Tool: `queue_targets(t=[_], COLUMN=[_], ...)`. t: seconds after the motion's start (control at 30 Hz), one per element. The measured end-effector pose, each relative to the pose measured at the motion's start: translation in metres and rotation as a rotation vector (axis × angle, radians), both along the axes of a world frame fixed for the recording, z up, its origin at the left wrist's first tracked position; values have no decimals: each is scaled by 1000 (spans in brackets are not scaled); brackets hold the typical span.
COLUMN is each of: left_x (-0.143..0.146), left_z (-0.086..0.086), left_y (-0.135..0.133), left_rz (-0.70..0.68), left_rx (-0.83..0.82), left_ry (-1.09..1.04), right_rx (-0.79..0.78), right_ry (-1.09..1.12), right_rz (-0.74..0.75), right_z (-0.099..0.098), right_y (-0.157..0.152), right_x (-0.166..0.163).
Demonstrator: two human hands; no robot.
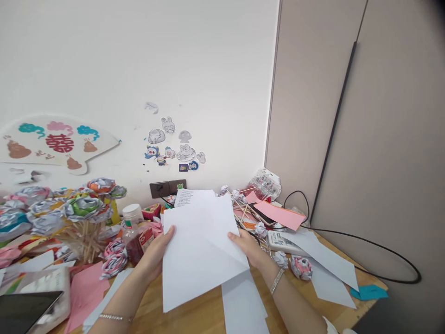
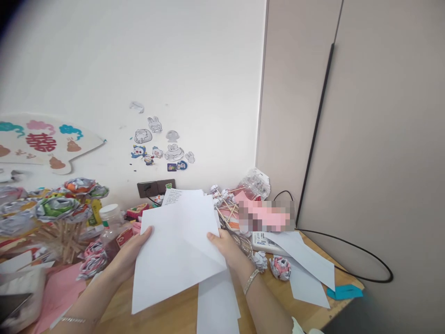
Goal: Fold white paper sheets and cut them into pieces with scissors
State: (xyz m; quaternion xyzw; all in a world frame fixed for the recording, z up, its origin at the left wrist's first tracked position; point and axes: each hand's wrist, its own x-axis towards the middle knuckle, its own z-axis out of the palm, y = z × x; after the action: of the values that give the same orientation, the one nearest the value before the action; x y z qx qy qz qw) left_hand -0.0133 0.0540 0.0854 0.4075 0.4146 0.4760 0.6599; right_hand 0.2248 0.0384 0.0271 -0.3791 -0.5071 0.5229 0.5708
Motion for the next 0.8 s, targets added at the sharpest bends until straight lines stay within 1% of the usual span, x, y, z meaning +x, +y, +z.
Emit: queue_targets(t=[0.07,0.17,0.27,0.4,0.47,0.6,0.63,0.67,0.73,0.8], left_x=[-2,-6,-10,-15,-15,-13,-12,-11,-11,-13], left_z=[-2,-2,1,6,9,21,24,27,29,29], left_y=[2,0,-5,-8,-6,-5,-6,-7,-9,-12], left_rz=[-8,-67,-141,-218,-178,93,131,125,36,-27], left_rx=[-3,-10,34,121,154,201,201,194,156,140], left_ry=[-15,-24,79,221,276,378,403,415,404,387], right_rx=[45,109,105,66,80,89,87,88,114,188], right_ry=[-37,-56,-24,-15,-46,-109,-123,-140,-195,-316], right_rz=[2,-53,-56,-4,-19,-68,-74,-73,-71,-78], right_z=[-3,-7,-7,-8,-10,-16,-18,-19,-18,-12], right_y=[2,4,3,2,4,7,7,6,1,-6], right_x=[0,-2,-3,-3,-2,-4,-7,-10,-18,-25])
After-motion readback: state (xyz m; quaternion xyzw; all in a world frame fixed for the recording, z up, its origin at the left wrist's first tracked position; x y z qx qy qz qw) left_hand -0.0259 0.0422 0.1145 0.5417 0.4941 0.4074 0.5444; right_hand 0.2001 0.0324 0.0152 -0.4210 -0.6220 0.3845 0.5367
